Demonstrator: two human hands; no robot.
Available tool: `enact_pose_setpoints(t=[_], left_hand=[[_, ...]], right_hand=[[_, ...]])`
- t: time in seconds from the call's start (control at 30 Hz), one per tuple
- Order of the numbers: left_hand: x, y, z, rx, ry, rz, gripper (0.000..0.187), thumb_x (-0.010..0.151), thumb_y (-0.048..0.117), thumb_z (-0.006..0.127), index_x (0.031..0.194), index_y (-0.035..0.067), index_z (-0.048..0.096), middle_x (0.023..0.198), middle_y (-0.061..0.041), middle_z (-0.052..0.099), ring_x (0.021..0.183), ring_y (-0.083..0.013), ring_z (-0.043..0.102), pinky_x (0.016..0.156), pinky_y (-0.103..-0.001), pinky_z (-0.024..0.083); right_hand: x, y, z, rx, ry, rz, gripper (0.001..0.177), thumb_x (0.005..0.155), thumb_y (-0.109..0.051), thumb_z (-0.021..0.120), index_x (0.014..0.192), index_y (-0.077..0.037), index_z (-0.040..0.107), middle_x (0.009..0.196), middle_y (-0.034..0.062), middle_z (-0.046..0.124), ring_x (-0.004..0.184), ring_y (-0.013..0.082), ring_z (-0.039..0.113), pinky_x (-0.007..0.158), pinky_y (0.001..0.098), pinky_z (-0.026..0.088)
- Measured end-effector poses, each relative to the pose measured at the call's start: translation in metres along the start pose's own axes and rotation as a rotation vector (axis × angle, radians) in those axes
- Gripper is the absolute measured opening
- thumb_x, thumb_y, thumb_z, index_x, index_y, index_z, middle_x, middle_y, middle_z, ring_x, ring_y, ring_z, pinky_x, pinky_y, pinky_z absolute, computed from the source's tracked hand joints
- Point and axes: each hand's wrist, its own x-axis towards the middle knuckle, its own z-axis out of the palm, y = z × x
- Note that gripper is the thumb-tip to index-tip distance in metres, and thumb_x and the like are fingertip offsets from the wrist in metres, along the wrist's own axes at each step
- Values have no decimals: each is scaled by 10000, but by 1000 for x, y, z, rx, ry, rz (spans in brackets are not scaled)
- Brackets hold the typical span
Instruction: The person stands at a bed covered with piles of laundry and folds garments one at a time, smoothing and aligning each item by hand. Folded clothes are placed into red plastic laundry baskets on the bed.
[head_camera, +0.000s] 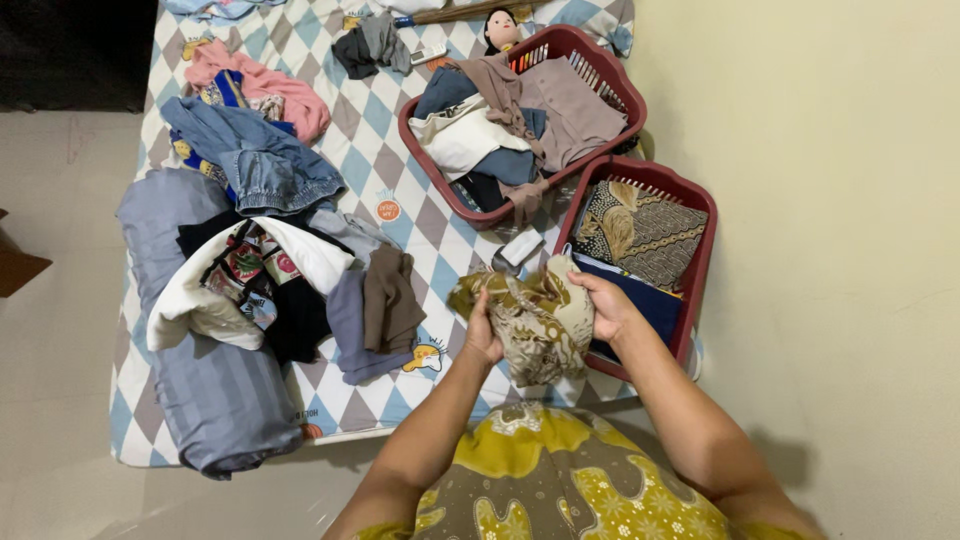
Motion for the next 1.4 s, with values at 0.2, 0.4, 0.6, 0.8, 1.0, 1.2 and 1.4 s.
enact_pose_setpoints(t=[0.2, 0.4, 0.6, 0.8, 1.0, 1.2, 1.4], left_hand=[[17, 34, -48, 262, 127, 219, 798, 860, 249, 681, 1580, 148, 352, 1515, -186, 506, 1317, -389, 567, 1083, -530, 446], [1, 52, -36, 2028, 149, 454, 1137, 706, -43, 798, 1625, 230, 187, 1660, -189, 218, 1492, -387, 296, 1206, -495, 310], [27, 27, -19, 2185, -345, 308, 906, 837, 159, 693, 1606, 175, 213, 1677, -134, 210, 1544, -337, 203, 1248, -470, 198], [28, 6, -20, 1559, -322, 248, 656, 1074, 521, 428, 1578, 103, 456, 1615, -154, 456, 1517, -336, 371, 1246, -455, 276], [27, 62, -25, 499, 95, -74, 520, 1022, 376, 585, 1357, -21, 582, 1357, -194, 641, 1241, -358, 611, 1125, -531, 457], [10, 105, -38, 151, -112, 33, 471, 1000, 326, 620, 1320, -20, 616, 1299, -138, 695, 1232, -301, 625, 1096, -450, 456], [-50, 166, 8, 469, -216, 222, 521, 859, 17, 658, 1371, 49, 568, 1315, -82, 673, 1248, -266, 618, 1094, -444, 472]], right_hand=[[-17, -8, -16, 21, -55, -5, 436, 998, -274, 559, 1306, 30, 611, 1194, 216, 702, 1012, 320, 727, 948, 496, 562], [-41, -16, 10, 111, -109, -3, 409, 1017, -220, 585, 1346, 22, 609, 1193, 203, 719, 1015, 294, 731, 921, 457, 568], [-25, -39, 92, 145, -74, -129, 323, 987, -188, 583, 1252, -8, 629, 1140, 171, 722, 992, 290, 730, 931, 466, 581], [45, -96, 173, 107, -528, -338, 397, 1066, -229, 554, 1431, -78, 515, 1356, 117, 646, 1268, 261, 601, 1128, 503, 417], [92, -91, 80, -577, 47, -397, 709, 1051, -315, 574, 1670, -132, 281, 1448, 223, 453, 1155, 259, 456, 1102, 611, 231], [120, 37, -17, -224, -175, 110, 665, 996, -551, 505, 1453, -70, 553, 1436, 133, 624, 1290, 282, 584, 1094, 457, 427], [110, 6, 42, -445, -346, -108, 546, 889, -173, 735, 1381, -50, 531, 1328, 137, 654, 1207, 272, 644, 1062, 452, 505]])
